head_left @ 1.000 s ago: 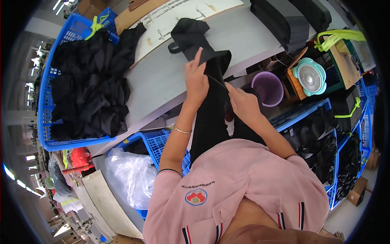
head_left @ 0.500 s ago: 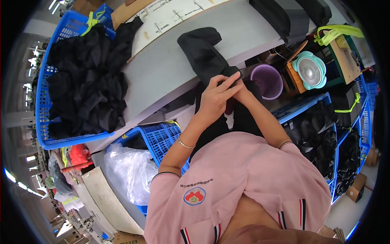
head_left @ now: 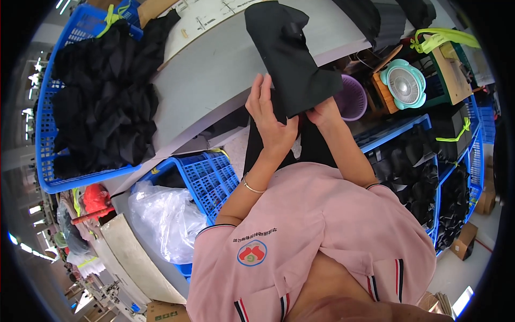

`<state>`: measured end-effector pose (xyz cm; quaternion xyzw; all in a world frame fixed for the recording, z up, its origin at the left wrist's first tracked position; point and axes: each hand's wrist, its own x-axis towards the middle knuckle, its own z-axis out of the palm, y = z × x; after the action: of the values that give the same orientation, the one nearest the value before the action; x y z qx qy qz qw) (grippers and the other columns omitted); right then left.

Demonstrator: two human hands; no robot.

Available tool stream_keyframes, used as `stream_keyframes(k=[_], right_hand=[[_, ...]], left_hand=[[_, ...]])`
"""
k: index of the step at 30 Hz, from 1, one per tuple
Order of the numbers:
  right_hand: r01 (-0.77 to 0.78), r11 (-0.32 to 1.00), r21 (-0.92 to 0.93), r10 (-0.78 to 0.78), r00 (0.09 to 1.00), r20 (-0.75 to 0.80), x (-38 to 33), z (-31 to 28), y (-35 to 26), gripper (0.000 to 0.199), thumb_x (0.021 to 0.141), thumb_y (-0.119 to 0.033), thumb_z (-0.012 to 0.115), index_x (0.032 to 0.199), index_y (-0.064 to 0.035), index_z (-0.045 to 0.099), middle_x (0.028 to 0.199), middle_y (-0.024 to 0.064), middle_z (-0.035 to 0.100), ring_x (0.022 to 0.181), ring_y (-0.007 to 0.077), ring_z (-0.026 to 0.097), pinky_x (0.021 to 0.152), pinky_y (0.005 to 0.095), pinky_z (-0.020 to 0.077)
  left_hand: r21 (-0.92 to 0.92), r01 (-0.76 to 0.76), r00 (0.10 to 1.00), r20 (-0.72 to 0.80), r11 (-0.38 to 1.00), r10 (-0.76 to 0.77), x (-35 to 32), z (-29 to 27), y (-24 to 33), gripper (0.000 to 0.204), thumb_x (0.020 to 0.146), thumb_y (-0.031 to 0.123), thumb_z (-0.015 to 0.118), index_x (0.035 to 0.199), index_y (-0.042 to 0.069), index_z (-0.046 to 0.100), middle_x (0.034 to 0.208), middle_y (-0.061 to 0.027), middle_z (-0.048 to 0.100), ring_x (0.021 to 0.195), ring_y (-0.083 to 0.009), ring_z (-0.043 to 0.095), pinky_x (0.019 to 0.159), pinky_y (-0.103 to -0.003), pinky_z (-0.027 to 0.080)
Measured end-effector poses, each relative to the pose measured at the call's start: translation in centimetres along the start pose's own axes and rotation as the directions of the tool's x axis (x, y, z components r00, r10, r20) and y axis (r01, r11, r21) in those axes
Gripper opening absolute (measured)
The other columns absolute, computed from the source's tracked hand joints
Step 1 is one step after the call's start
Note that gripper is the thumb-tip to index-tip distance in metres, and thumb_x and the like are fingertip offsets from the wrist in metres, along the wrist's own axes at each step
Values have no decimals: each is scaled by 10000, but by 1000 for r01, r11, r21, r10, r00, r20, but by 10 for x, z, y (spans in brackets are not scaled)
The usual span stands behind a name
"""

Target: The person is inspecting and sorting black fabric components at an industrial workstation.

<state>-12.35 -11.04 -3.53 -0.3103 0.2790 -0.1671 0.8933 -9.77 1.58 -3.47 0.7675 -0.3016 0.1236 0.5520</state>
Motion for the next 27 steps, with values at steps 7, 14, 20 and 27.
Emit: stream_keyframes(k=[7, 14, 20, 27], right_hand=[[9, 997, 81, -10, 1000, 12, -3, -11, -7, 477, 941, -333, 622, 1313, -43, 552, 1230, 104, 637, 1112, 233, 633, 947, 392, 543], [13, 997, 76, -12, 1000, -17, -5, -10, 1, 410, 942, -335, 618, 1255, -72, 589, 1179, 61, 665, 1056, 196, 652, 878, 350, 557], [13, 995, 95, -16, 999, 29, -13, -5, 2, 375, 931, -324, 637, 1213, -79, 608, 1119, 51, 683, 956, 158, 676, 762, 292, 570], [1, 996, 87, 0, 1000, -10, -10, -7, 7, 364, 931, -329, 641, 1199, -85, 617, 1117, 53, 682, 965, 159, 675, 765, 296, 571]], left_hand=[[9, -148, 989, 7, 989, 148, -3, 4, 26, 780, 703, -23, 650, 1447, 45, 426, 1486, -188, 375, 1279, -353, 386, 976, -386, 411], [-90, -71, 989, -139, 993, 58, 7, 3, 17, 556, 745, -159, 639, 1238, 93, 685, 1233, -93, 584, 1072, -230, 586, 898, -301, 484], [-100, -113, 984, -149, 989, 97, 8, 2, 22, 601, 704, -174, 617, 1240, 89, 691, 1207, -93, 579, 920, -202, 553, 808, -289, 489], [-109, -76, 987, -150, 991, 59, 10, 2, 20, 618, 717, -199, 559, 1249, 89, 688, 1180, -80, 617, 992, -210, 577, 877, -275, 468]])
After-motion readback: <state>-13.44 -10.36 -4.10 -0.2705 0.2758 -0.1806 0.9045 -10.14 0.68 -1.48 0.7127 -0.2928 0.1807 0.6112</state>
